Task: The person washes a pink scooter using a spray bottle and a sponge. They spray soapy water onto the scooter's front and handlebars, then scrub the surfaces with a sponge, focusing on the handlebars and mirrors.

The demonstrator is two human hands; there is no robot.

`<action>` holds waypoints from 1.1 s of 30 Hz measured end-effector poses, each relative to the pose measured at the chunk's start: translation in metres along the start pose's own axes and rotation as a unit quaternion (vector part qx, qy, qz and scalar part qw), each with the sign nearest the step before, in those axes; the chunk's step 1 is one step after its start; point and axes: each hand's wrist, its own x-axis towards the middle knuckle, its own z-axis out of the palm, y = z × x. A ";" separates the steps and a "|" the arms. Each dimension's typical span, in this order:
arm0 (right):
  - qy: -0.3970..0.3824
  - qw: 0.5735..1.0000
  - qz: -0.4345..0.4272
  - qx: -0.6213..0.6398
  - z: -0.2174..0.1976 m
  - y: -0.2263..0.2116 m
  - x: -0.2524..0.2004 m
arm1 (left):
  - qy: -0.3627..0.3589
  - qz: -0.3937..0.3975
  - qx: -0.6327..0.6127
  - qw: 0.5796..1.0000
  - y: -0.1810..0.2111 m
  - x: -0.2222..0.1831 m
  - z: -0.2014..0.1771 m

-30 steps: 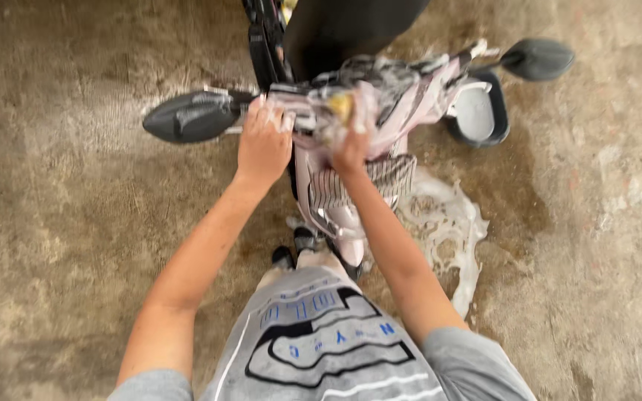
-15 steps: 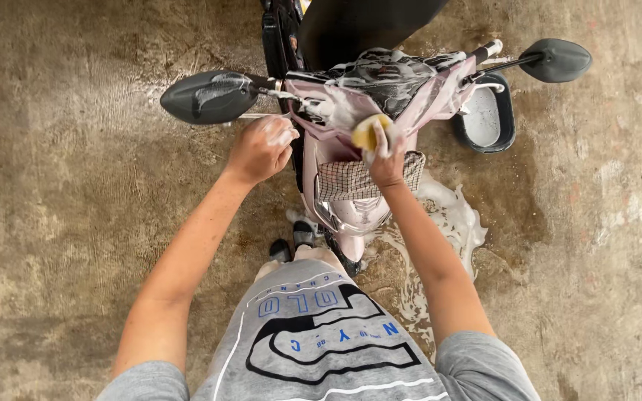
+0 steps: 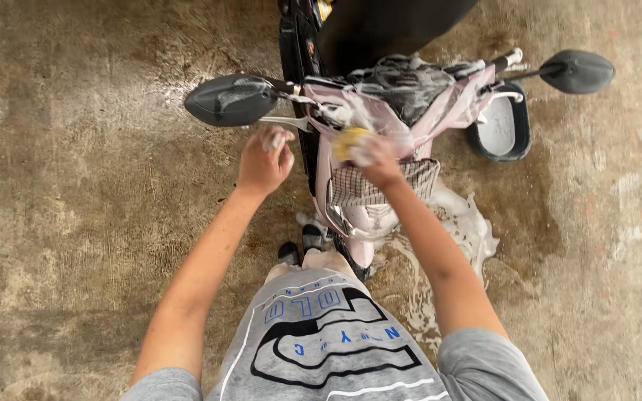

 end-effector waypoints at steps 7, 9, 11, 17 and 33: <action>0.034 0.995 0.041 -0.086 0.017 -0.005 0.011 | 0.012 0.013 0.009 1.000 0.019 -0.007 -0.006; 0.101 0.992 0.010 -0.073 0.030 -0.026 0.041 | 0.002 0.039 -0.002 0.999 0.033 -0.001 -0.001; 0.173 0.985 0.009 -0.025 0.016 -0.025 0.036 | -0.008 0.032 -0.048 0.998 0.044 0.006 0.003; 0.152 0.954 0.258 -0.015 -0.016 0.038 -0.014 | 0.004 0.170 -0.020 0.985 0.077 0.048 0.038; 0.251 0.925 0.284 -0.030 -0.013 0.056 -0.011 | -0.240 0.081 0.271 0.929 0.129 0.125 0.057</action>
